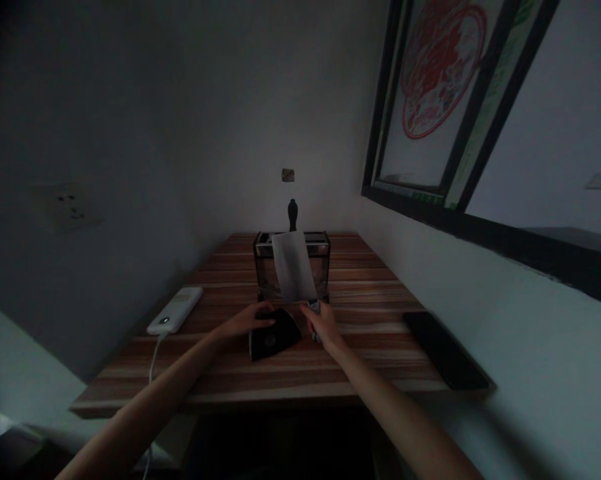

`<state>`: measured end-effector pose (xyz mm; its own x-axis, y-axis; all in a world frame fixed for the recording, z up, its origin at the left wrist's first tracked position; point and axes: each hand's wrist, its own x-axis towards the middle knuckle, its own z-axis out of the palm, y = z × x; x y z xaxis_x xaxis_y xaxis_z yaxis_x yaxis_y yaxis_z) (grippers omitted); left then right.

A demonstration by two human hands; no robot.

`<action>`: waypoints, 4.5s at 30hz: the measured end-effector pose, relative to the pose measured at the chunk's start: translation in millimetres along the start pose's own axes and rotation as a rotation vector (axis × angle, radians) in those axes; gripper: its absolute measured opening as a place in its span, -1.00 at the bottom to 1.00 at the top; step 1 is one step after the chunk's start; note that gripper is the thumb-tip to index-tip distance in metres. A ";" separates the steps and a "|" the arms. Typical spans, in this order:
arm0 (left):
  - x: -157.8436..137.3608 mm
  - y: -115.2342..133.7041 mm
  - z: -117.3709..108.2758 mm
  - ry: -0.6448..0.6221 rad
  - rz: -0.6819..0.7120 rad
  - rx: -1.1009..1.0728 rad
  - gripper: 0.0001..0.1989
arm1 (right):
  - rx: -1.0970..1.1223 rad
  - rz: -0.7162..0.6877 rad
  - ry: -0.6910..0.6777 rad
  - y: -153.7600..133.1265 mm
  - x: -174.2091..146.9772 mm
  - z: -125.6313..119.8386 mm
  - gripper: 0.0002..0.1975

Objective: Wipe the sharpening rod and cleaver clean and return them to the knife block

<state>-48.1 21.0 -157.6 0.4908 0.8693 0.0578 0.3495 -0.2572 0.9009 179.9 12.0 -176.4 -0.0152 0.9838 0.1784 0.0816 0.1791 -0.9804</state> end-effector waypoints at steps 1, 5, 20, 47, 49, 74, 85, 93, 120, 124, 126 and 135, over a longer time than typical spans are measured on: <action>-0.7 1.5 0.0 -0.004 -0.005 -0.001 -0.69 | 0.005 0.001 -0.005 -0.7 -0.2 -0.1 -0.58; -2.3 5.3 -0.2 0.005 -0.024 0.022 -0.65 | 0.003 0.005 -0.006 -3.3 -1.0 -0.5 -0.60; -13.8 20.2 -6.8 -0.036 -0.210 -0.319 -0.56 | -0.008 0.011 -0.023 0.0 2.7 -4.4 -0.63; 63.5 156.5 -66.8 0.738 0.760 0.668 -0.63 | -0.128 -0.088 -0.039 4.9 8.2 -8.5 -0.62; 71.1 135.7 -52.3 0.606 0.719 0.863 -0.57 | -0.122 -0.089 -0.036 5.8 8.4 -8.3 -0.63; 82.1 113.4 -46.0 0.346 0.853 1.310 -0.44 | -0.144 -0.082 -0.063 1.0 5.9 -8.6 -0.66; 80.3 106.1 -40.9 0.216 0.902 1.342 -0.45 | -0.196 -0.084 0.007 1.5 5.1 -7.7 -0.61; 87.5 122.7 -56.9 0.127 0.887 1.386 -0.35 | -0.220 -0.100 0.019 1.2 5.3 -8.6 -0.60; 86.1 114.7 -42.9 0.333 0.807 1.300 -0.38 | -0.237 -0.085 0.054 4.0 6.4 -8.3 -0.64; 86.3 112.1 -41.2 0.378 0.842 1.273 -0.44 | -0.243 -0.086 0.036 3.4 6.5 -9.1 -0.70; 85.5 111.1 -39.8 0.388 0.847 1.270 -0.46 | -0.247 -0.077 0.025 2.7 6.5 -9.5 -0.72; 72.1 98.9 -16.7 0.333 0.834 1.309 -0.49 | -0.238 -0.079 0.024 3.6 6.6 -8.5 -0.74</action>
<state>8.6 65.2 -57.1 0.7604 0.3085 0.5715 0.5856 -0.7062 -0.3979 188.6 19.2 -178.0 -0.0078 0.9660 0.2583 0.3139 0.2476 -0.9166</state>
